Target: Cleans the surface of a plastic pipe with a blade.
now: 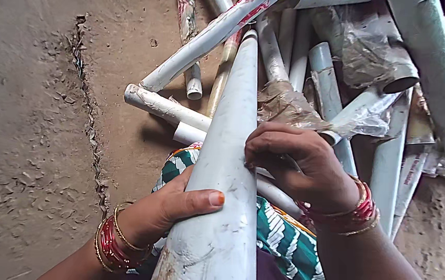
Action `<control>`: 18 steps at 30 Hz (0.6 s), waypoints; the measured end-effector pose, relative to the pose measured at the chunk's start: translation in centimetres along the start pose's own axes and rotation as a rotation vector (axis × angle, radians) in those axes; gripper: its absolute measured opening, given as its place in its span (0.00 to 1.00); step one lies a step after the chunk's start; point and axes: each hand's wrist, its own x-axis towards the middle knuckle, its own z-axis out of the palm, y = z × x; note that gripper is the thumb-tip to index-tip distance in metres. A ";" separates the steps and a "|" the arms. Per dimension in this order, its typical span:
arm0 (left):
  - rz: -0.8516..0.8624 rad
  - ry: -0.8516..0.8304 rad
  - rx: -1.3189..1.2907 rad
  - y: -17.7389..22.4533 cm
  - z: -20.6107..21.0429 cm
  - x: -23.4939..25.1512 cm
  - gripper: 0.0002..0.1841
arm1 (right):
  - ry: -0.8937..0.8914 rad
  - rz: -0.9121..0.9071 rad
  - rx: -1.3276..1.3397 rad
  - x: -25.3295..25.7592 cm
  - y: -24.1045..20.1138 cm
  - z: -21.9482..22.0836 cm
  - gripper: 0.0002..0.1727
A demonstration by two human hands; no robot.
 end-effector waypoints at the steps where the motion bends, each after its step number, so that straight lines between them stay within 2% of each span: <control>1: 0.004 0.007 0.003 0.0 0.1 0.0 0.20 | -0.008 -0.013 -0.075 -0.3 0.0 0.2 0.08; 3: 0.009 0.016 0.018 0.0 0.2 0.1 0.20 | -0.018 -0.024 -0.150 -1.1 0.0 0.3 0.07; 6: -0.006 0.014 0.002 0.1 0.1 0.0 0.19 | -0.023 0.024 -0.101 -2.8 0.0 -0.3 0.06; 9: -0.004 -0.006 -0.007 0.1 0.0 -0.1 0.18 | 0.085 0.059 0.017 -3.6 0.2 -0.5 0.03; 13: 0.004 -0.002 -0.001 0.1 0.2 0.0 0.17 | 0.161 0.040 0.074 -2.5 -0.4 0.3 0.06; 18: 0.003 -0.001 -0.005 -0.1 0.1 -0.1 0.19 | 0.124 0.008 -0.223 -0.9 -1.2 1.5 0.06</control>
